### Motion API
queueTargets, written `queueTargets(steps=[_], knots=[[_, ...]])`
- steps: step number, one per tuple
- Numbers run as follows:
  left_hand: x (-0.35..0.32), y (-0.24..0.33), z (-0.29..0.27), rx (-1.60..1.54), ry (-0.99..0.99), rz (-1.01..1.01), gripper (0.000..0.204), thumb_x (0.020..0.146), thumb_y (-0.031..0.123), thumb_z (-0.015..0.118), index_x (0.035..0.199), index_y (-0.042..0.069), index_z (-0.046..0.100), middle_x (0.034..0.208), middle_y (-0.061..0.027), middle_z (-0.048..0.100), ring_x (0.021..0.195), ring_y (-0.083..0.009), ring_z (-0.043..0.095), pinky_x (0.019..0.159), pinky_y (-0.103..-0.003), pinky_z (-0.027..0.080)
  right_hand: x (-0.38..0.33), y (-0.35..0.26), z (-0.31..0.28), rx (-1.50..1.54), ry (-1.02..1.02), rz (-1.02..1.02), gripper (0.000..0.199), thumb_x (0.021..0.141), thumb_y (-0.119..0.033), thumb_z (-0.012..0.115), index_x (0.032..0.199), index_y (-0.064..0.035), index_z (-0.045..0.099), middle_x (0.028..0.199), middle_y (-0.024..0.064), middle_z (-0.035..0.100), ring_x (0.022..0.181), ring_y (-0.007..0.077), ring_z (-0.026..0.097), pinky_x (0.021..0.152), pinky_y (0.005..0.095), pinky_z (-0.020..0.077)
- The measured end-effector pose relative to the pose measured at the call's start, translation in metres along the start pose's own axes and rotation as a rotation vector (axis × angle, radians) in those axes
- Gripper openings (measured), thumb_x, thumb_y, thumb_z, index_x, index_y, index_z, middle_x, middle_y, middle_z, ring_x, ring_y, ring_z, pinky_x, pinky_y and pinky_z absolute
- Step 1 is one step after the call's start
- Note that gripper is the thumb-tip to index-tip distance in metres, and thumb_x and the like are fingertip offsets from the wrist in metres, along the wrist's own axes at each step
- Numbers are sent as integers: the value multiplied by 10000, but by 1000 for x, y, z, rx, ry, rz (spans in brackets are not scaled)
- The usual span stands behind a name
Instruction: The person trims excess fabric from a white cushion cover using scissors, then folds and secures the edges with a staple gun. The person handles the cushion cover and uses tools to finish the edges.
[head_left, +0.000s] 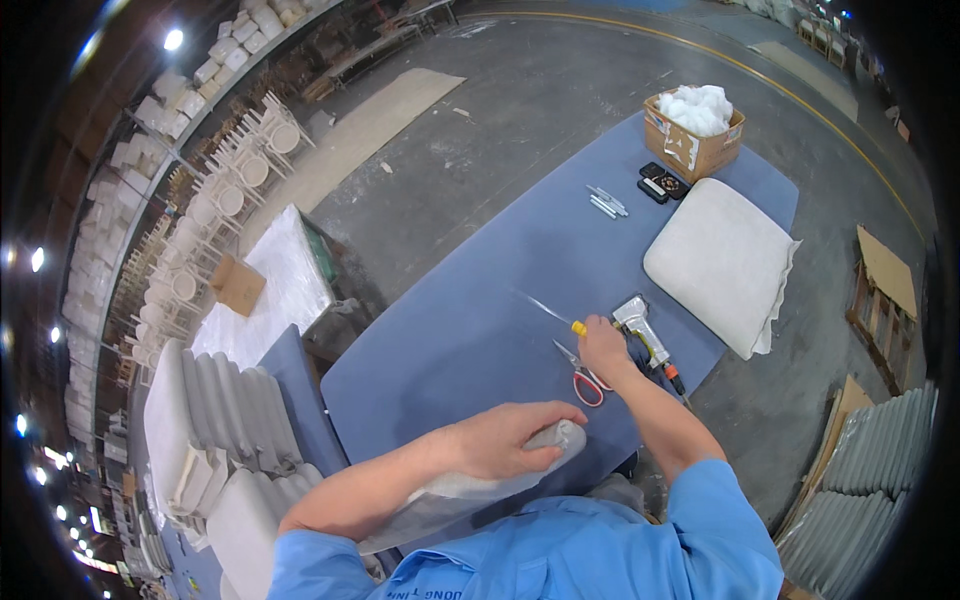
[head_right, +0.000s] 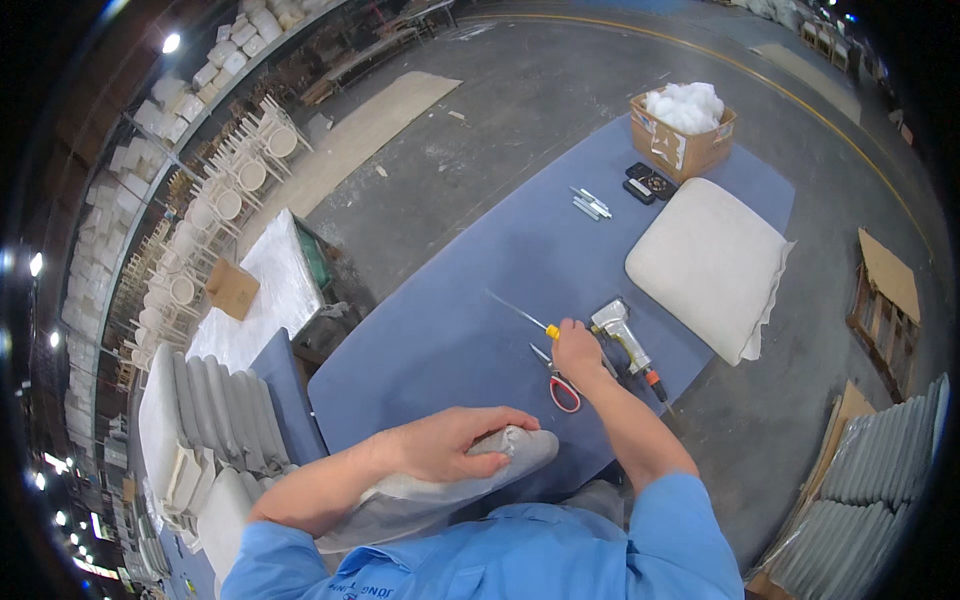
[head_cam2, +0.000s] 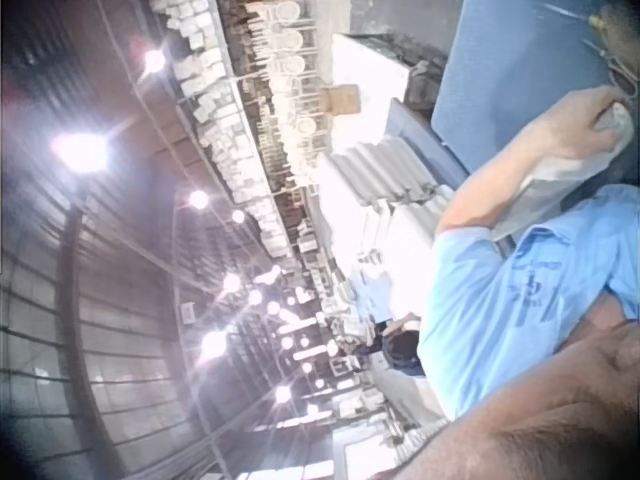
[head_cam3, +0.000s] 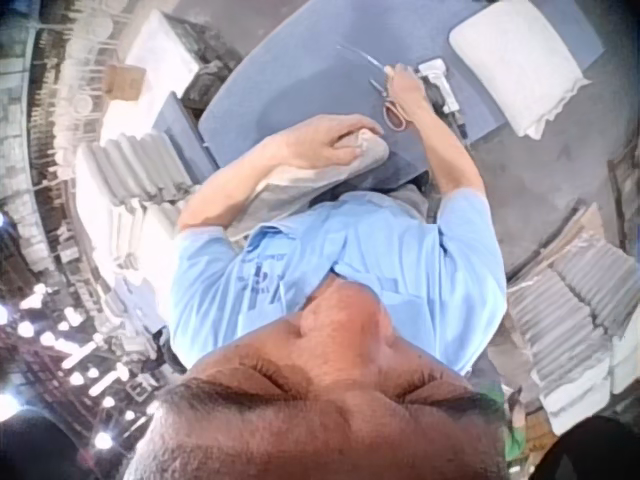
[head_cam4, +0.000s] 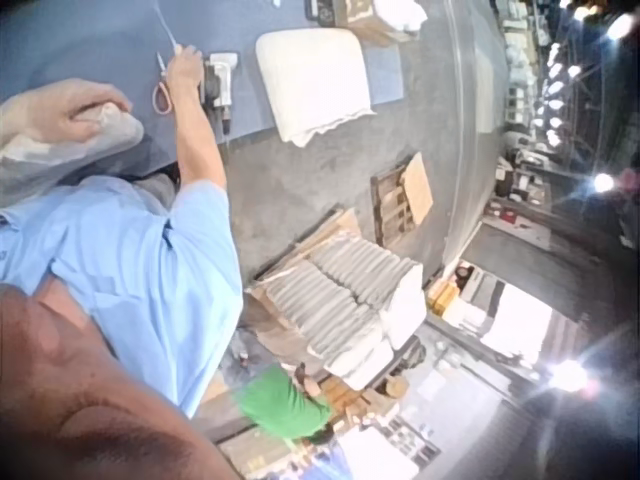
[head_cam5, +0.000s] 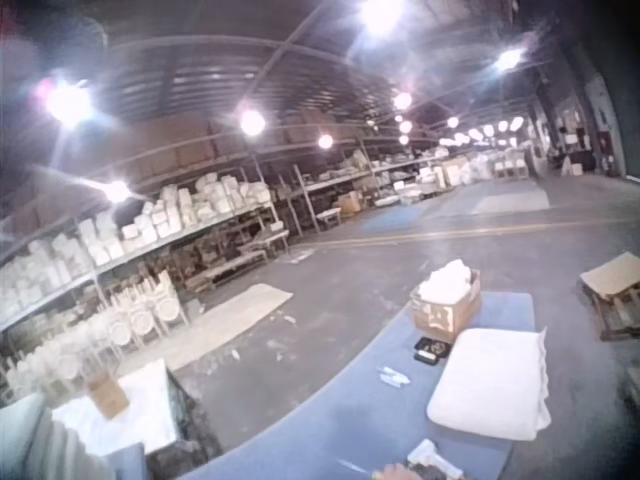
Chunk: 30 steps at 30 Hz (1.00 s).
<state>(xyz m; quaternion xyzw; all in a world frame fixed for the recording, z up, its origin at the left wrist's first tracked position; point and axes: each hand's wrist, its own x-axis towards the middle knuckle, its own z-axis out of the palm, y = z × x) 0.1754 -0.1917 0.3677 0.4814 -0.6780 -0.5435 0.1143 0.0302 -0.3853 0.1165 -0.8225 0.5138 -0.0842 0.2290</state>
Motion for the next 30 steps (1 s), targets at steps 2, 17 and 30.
queueTargets(steps=[2, 17, 30], knots=[[-9, -10, -3, -27, 17, -32, 572, 973, 203, 616, 1513, 59, 490, 1416, -151, 617, 1290, -275, 605, 1095, -385, 460, -22, -21, -25, 308, -37, -12, 294, 980, -207, 665, 1189, -15, 591, 1163, 201, 715, 1051, 374, 717, 912, 453, 561], [10, -37, -23, -16, -62, 64, 565, 1002, 241, 577, 1520, 66, 437, 1322, -180, 637, 1222, -301, 625, 1049, -396, 471, -329, -20, -171, 705, 141, -73, 353, 853, -133, 794, 1158, 33, 731, 1027, 133, 744, 856, 204, 704, 773, 299, 539], [6, -34, -22, 16, -73, 47, 514, 1027, 261, 603, 1490, 107, 440, 1234, -188, 667, 1162, -329, 654, 1006, -427, 488, -356, -31, -187, 347, 292, -112, 396, 783, -157, 857, 1134, -12, 745, 875, 112, 681, 735, 237, 645, 661, 334, 509]])
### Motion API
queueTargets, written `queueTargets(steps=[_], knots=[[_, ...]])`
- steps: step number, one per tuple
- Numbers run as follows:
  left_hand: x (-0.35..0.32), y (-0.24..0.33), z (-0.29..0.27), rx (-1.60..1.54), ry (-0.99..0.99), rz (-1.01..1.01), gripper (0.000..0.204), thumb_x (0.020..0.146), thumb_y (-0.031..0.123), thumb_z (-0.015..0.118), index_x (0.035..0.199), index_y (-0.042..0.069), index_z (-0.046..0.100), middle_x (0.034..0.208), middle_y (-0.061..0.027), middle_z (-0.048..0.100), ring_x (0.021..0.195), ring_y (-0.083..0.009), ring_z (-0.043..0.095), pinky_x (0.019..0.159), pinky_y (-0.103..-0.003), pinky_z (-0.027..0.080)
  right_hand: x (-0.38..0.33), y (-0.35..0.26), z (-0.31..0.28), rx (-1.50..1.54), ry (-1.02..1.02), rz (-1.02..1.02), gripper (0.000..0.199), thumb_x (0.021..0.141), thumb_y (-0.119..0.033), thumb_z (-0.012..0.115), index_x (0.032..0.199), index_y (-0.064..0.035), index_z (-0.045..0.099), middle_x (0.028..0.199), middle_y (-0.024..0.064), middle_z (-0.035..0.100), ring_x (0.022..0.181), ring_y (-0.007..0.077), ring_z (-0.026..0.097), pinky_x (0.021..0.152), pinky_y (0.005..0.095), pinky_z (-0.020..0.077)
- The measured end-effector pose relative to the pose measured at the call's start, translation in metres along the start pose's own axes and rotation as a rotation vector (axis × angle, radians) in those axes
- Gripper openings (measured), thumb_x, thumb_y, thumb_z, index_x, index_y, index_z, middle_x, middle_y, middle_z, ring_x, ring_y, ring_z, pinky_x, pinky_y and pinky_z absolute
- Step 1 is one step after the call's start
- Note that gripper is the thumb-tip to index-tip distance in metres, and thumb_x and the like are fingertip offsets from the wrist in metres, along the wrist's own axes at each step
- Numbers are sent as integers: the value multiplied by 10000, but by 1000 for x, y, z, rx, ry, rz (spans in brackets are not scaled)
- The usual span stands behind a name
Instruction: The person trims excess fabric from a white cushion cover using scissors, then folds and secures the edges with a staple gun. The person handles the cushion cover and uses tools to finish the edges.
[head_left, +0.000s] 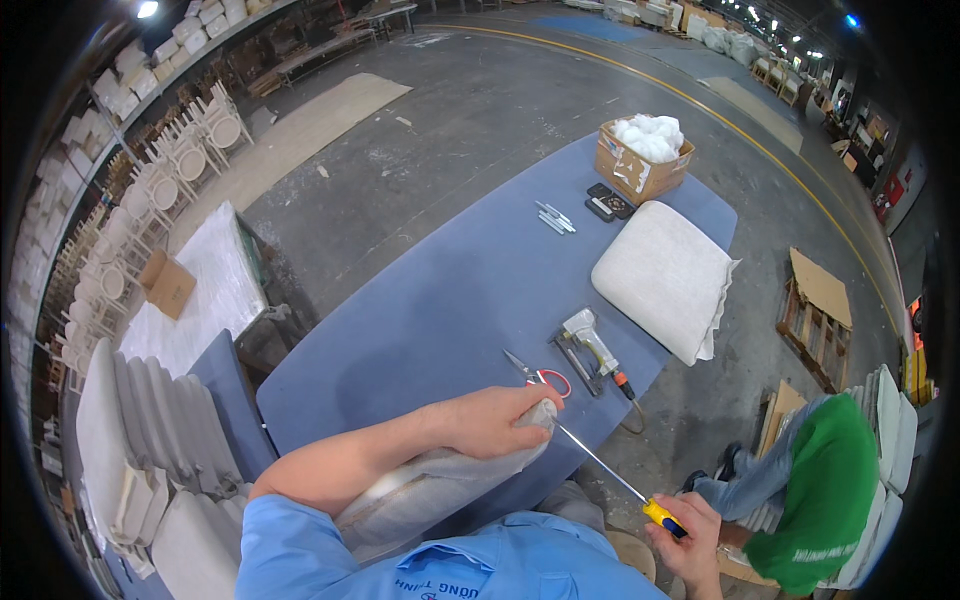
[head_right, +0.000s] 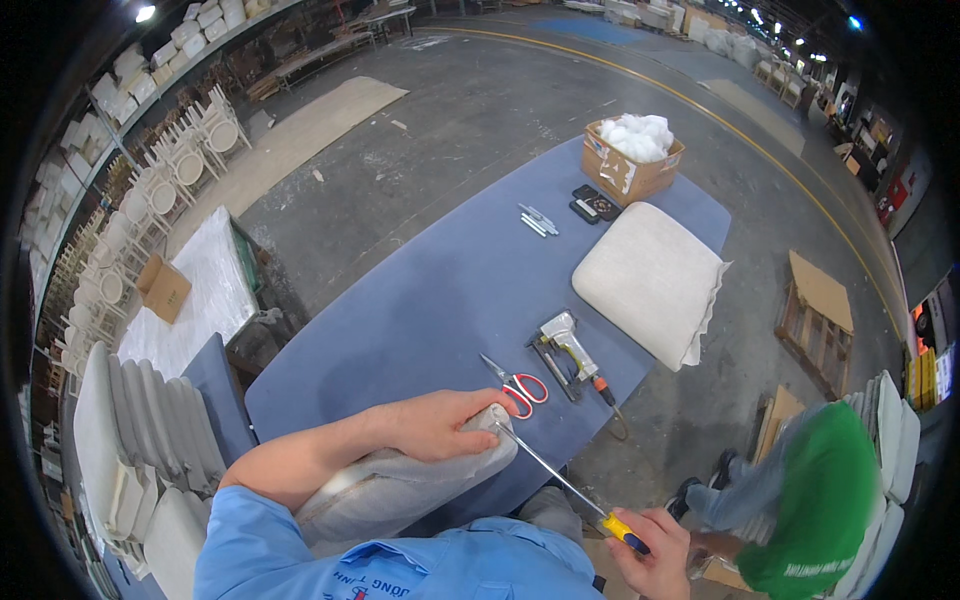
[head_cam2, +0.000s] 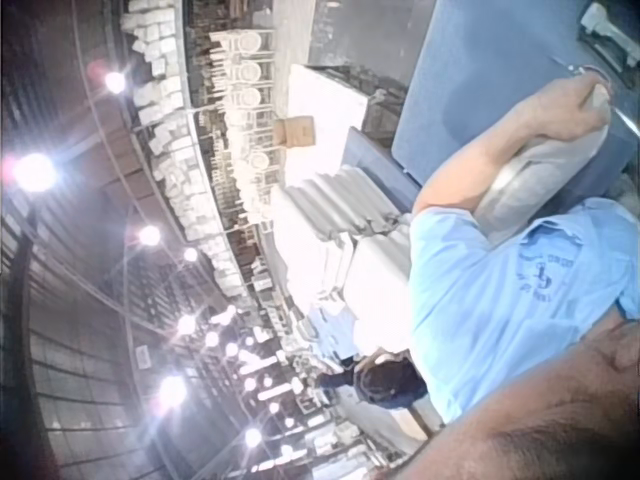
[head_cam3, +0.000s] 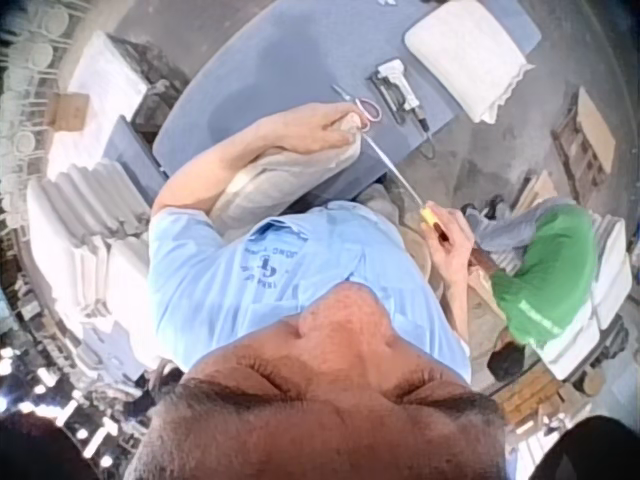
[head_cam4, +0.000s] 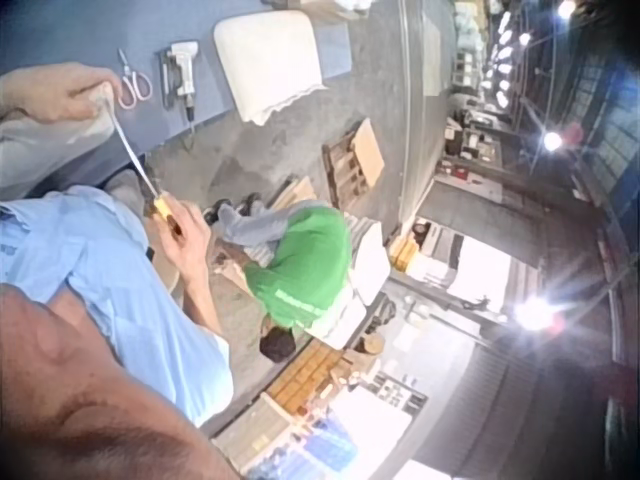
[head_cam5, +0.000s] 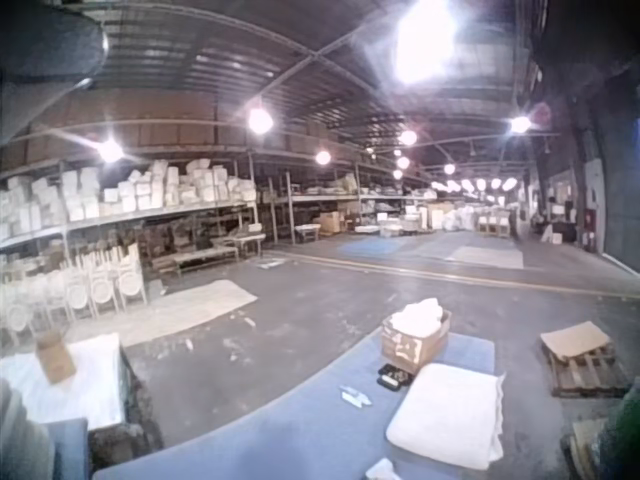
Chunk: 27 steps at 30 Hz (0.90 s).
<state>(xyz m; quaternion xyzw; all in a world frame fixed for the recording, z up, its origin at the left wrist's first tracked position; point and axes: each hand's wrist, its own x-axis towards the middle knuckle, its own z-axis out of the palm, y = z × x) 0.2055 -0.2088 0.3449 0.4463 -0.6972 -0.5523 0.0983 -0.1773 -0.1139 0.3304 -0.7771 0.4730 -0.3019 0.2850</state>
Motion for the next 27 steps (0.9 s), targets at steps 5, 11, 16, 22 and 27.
queueTargets(steps=[5, 11, 16, 22, 27], knots=[[0, -1, -2, 20, 4, -4, 501, 1028, 266, 594, 1483, 116, 446, 1237, -190, 668, 1164, -338, 655, 1005, -434, 490, 5, -10, -4, -101, 25, -37, 394, 756, -129, 864, 1123, -36, 753, 929, 132, 647, 779, 260, 640, 655, 347, 503], [1, -2, -3, 20, 6, 12, 514, 1029, 256, 580, 1498, 98, 440, 1286, -199, 658, 1201, -345, 646, 1032, -432, 485, 7, -13, -5, -193, 63, -86, 371, 752, -100, 865, 1106, -46, 765, 912, 123, 616, 759, 256, 618, 651, 354, 500], [2, -5, -4, 24, -2, 6, 517, 1027, 242, 567, 1505, 91, 439, 1316, -201, 645, 1220, -339, 637, 1045, -433, 478, 7, -16, -7, -211, 65, -67, 367, 745, -54, 860, 1102, -65, 774, 914, 128, 593, 753, 255, 612, 634, 347, 494], [1, -1, -4, 6, -7, -9, 513, 1023, 235, 564, 1501, 88, 451, 1330, -196, 641, 1240, -336, 628, 1051, -432, 475, 11, -17, -11, -375, 85, -194, 361, 752, -40, 862, 1097, -94, 774, 928, 117, 581, 729, 234, 591, 614, 347, 489], [0, -4, -3, 15, 19, 15, 508, 1025, 240, 567, 1496, 80, 466, 1355, -196, 633, 1262, -330, 616, 1067, -423, 466, 2, 6, 2, -279, 86, -147, 352, 771, -60, 864, 1108, -94, 766, 958, 125, 609, 763, 225, 608, 645, 340, 503]])
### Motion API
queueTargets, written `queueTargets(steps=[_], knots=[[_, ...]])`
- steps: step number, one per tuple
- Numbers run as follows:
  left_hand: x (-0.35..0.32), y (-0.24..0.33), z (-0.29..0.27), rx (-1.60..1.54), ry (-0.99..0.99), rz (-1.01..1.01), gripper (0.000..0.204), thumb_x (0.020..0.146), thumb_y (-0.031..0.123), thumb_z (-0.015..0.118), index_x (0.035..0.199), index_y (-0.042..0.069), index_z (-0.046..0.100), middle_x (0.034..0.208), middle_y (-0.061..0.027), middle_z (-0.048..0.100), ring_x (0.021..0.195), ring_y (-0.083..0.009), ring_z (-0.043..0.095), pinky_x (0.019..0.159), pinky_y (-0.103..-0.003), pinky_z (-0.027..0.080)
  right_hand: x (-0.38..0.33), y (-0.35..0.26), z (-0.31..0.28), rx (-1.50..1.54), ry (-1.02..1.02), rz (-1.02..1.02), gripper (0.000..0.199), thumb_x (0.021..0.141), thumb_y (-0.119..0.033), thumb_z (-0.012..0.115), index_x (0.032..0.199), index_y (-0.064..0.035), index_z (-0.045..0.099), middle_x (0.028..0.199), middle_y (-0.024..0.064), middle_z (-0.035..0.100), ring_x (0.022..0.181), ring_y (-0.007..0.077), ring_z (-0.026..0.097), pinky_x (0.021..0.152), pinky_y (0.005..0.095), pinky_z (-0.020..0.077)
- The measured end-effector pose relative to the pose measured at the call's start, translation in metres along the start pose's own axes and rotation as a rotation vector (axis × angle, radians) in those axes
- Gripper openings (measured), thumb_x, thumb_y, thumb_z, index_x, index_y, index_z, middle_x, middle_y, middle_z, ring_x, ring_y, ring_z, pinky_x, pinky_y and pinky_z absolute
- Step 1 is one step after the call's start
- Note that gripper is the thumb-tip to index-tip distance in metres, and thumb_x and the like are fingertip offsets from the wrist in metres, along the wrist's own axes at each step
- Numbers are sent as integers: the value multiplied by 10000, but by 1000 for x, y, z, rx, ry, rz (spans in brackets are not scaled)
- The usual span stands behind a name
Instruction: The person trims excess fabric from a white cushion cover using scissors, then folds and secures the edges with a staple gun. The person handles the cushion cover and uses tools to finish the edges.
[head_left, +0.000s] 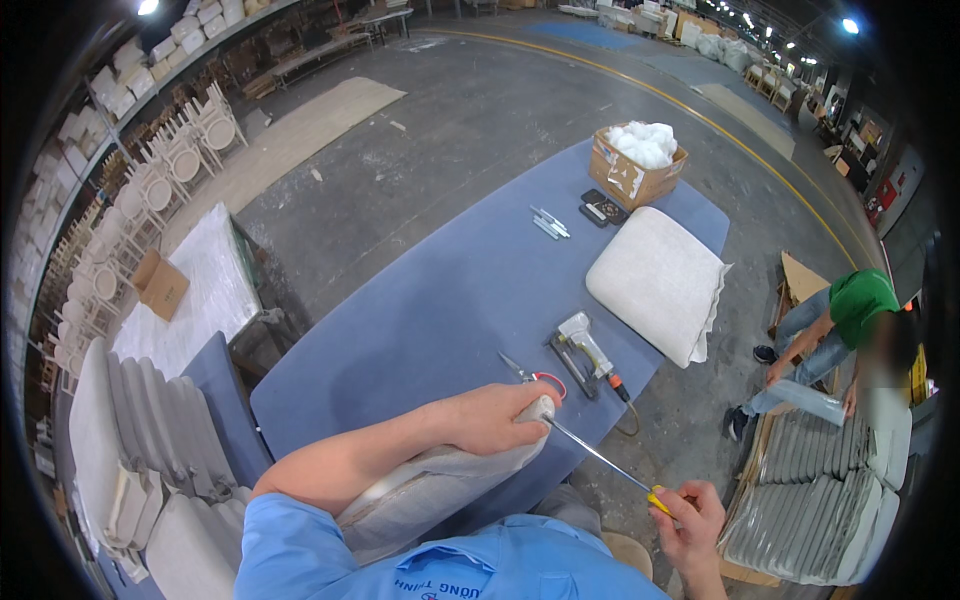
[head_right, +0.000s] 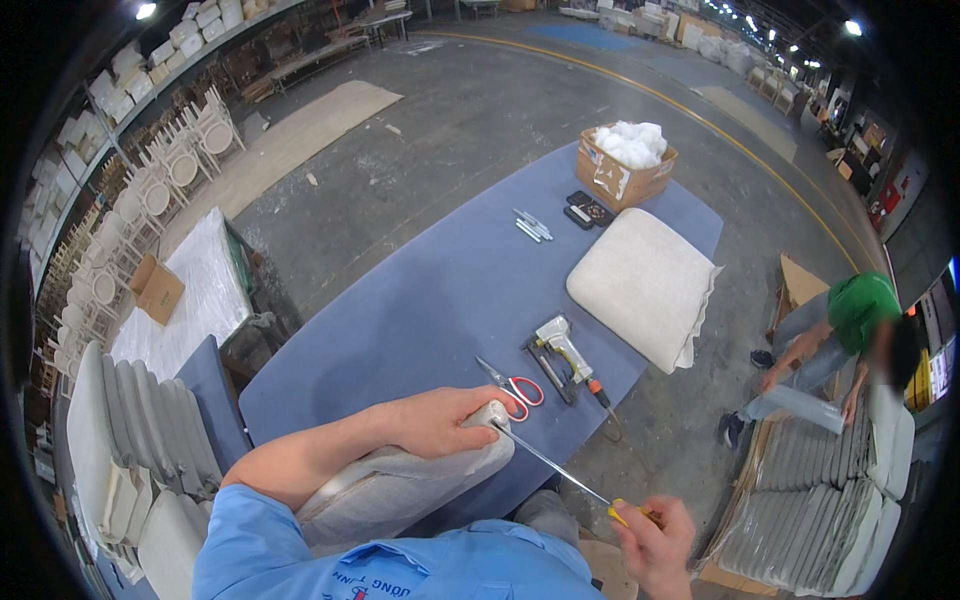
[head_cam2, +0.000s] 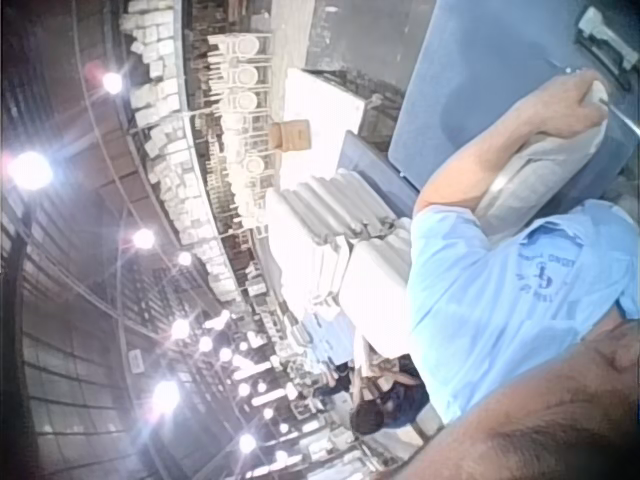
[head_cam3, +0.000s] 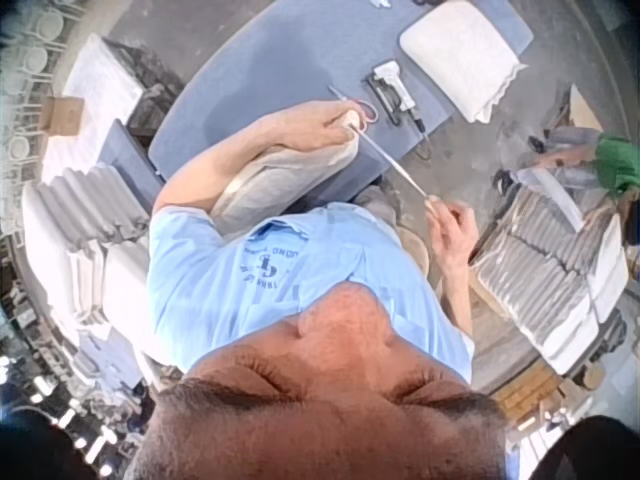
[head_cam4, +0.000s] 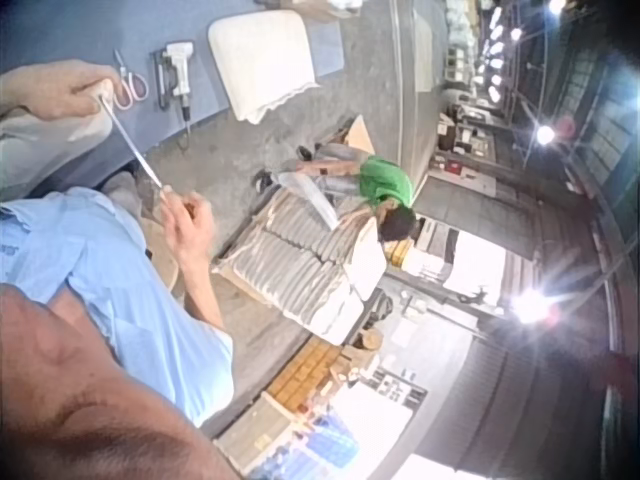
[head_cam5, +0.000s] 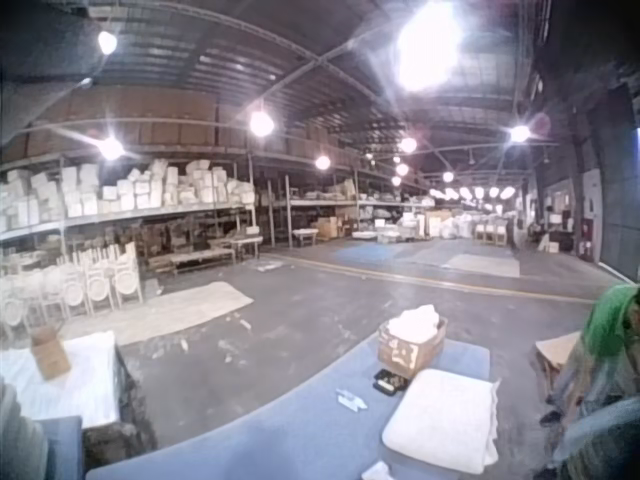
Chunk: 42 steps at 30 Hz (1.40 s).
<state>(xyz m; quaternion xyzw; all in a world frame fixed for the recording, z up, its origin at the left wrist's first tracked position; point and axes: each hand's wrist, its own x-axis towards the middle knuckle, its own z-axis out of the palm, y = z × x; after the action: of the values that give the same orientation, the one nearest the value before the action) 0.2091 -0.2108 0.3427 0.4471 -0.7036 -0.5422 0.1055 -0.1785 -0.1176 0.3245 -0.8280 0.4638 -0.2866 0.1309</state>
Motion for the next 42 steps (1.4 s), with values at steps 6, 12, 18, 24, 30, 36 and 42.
queueTargets(steps=[6, 12, 18, 24, 30, 36, 42], knots=[[0, -2, 1, -26, 2, 8, 516, 1026, 247, 575, 1501, 73, 475, 1380, -187, 623, 1287, -311, 600, 1082, -416, 455, -29, 32, 60, 925, -115, 424, 332, 848, -28, 830, 1166, 21, 748, 1031, 101, 687, 856, 179, 666, 724, 301, 535], [-1, -2, 0, -25, 17, 8, 516, 1026, 256, 574, 1501, 77, 479, 1345, -171, 630, 1253, -290, 602, 1070, -399, 454, -42, 13, 77, 792, -155, 458, 342, 970, -75, 692, 1300, 9, 656, 993, 102, 710, 782, 165, 659, 689, 277, 523], [-2, 0, -2, -37, 12, -17, 501, 1026, 268, 575, 1493, 108, 489, 1308, -163, 640, 1226, -276, 607, 1055, -392, 457, -28, 7, 63, 1234, -421, 792, 340, 1054, -250, 589, 1306, -23, 615, 855, 123, 663, 632, 173, 594, 579, 270, 474], [-1, 6, 2, -24, 15, -17, 501, 1025, 264, 581, 1492, 107, 489, 1298, -158, 649, 1217, -271, 613, 1051, -389, 461, -31, 28, 97, 2066, -875, 896, 450, 1106, -455, 486, 1238, -32, 562, 787, 126, 619, 583, 160, 562, 531, 282, 442], [-6, 1, 15, -55, 60, -4, 524, 1022, 259, 591, 1504, 87, 479, 1307, -159, 652, 1222, -270, 617, 1059, -390, 461, 2, 21, 93, 1401, -317, 619, 327, 1086, -357, 595, 1126, -33, 584, 874, 85, 662, 679, 130, 622, 598, 275, 485], [-3, 2, 21, -14, 69, -24, 534, 1017, 266, 604, 1505, 86, 483, 1272, -148, 662, 1186, -253, 627, 1037, -374, 472, 34, 13, 90, 1116, -215, 485, 259, 1036, -211, 633, 1195, -7, 627, 831, 9, 605, 699, 66, 562, 624, 262, 446], [-8, 6, 17, -69, 108, -65, 528, 1010, 280, 625, 1494, 105, 505, 1237, -123, 674, 1131, -215, 630, 994, -358, 488, 29, 26, 66, 458, -87, 138, 296, 883, -194, 765, 1106, -5, 716, 842, 96, 651, 754, 219, 638, 682, 324, 491]])
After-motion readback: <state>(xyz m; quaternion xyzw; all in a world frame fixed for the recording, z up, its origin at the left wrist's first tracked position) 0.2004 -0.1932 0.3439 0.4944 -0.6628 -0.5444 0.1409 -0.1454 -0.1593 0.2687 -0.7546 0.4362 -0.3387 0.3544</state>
